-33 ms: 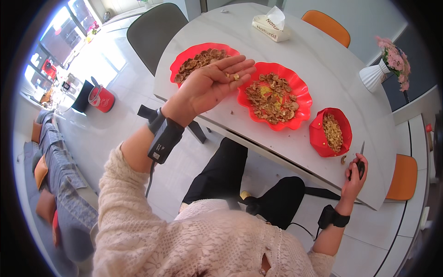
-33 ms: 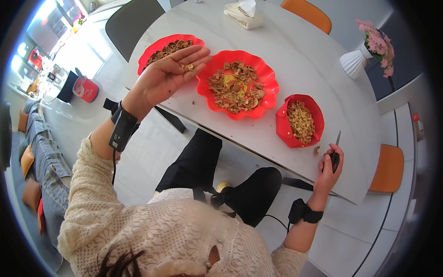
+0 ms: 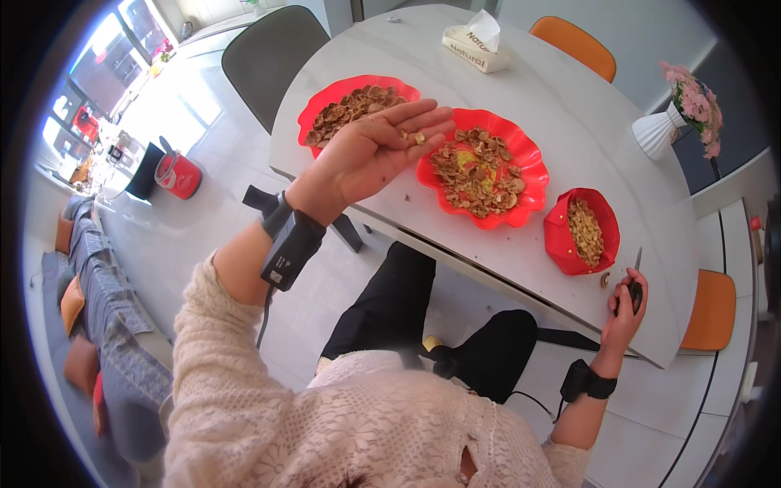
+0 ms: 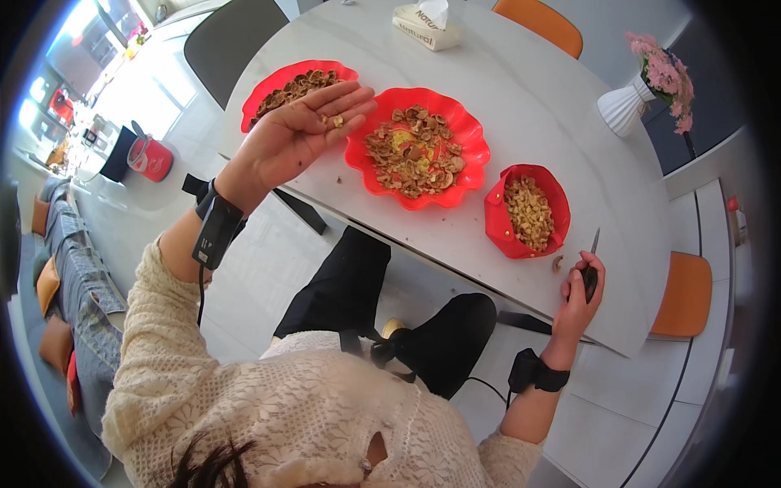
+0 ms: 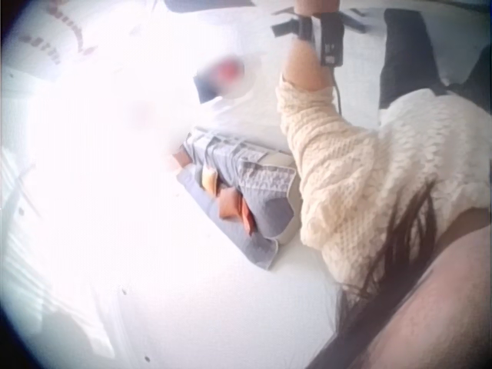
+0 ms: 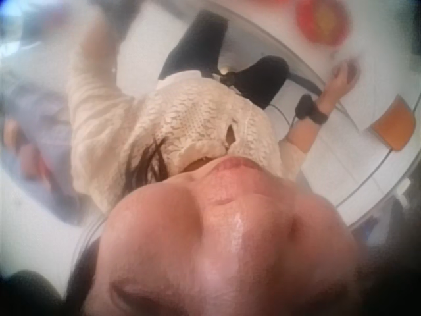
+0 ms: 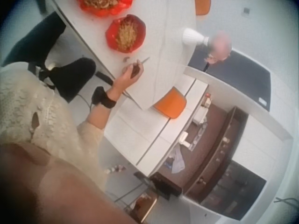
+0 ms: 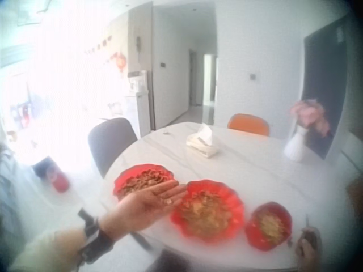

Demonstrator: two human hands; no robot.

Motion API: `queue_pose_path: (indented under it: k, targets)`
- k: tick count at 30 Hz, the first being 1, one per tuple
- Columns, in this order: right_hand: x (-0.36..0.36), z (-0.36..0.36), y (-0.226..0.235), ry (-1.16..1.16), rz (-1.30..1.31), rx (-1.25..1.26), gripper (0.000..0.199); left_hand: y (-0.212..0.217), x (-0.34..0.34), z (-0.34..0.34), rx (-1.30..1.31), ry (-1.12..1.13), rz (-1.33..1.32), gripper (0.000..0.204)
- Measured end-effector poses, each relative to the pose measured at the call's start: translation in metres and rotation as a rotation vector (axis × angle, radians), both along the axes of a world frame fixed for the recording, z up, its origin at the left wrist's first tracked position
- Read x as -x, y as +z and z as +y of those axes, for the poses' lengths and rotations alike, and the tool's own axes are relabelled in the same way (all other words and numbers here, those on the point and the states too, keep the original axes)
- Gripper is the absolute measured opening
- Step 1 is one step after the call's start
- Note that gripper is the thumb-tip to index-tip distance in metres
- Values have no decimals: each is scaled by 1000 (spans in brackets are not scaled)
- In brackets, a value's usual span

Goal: The person sits at a table and uses scissors to crack open nut shells, then removes the kernels and places them into a red bowl. Shells are discarded into a separate red bowl. The process is repeated for multiple nuts.

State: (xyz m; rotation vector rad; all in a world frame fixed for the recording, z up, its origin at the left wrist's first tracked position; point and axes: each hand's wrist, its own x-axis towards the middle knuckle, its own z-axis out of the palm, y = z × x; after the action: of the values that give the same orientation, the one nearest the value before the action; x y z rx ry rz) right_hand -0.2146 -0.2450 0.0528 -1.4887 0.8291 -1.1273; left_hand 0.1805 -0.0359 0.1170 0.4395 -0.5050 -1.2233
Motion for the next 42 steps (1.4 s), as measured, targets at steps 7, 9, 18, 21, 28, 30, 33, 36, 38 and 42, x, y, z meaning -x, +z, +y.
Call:
queue_pose_path:
  k: [7,9,18,21,28,30,33,36,38,42]
  targets:
    - [-1,1,1,-27,-7,-22,27,18,45,-22,-66,-104,30,49]
    - [-1,1,2,-10,-20,-25,26,18,60,-35,-70,-127,-2,49]
    - [1,5,5,21,-39,10,26,18,128,-107,-97,-218,-41,45]
    - [2,5,7,24,-60,-12,24,22,141,-126,-92,-188,-126,44]
    - [3,3,6,12,-52,11,25,24,156,-146,-176,-162,-273,44]
    - [2,3,7,9,-45,36,25,25,155,-147,-193,-157,-283,44]
    - [2,5,10,9,-52,-24,21,24,155,-147,-204,-149,-308,45]
    - [1,6,13,-9,-33,-24,21,22,155,-146,-178,-129,-349,47]
    - [0,6,13,9,-57,-21,21,20,155,-146,-152,-144,-295,50]
    - [2,5,10,-5,-39,-40,21,19,150,-147,-106,-132,-405,51]
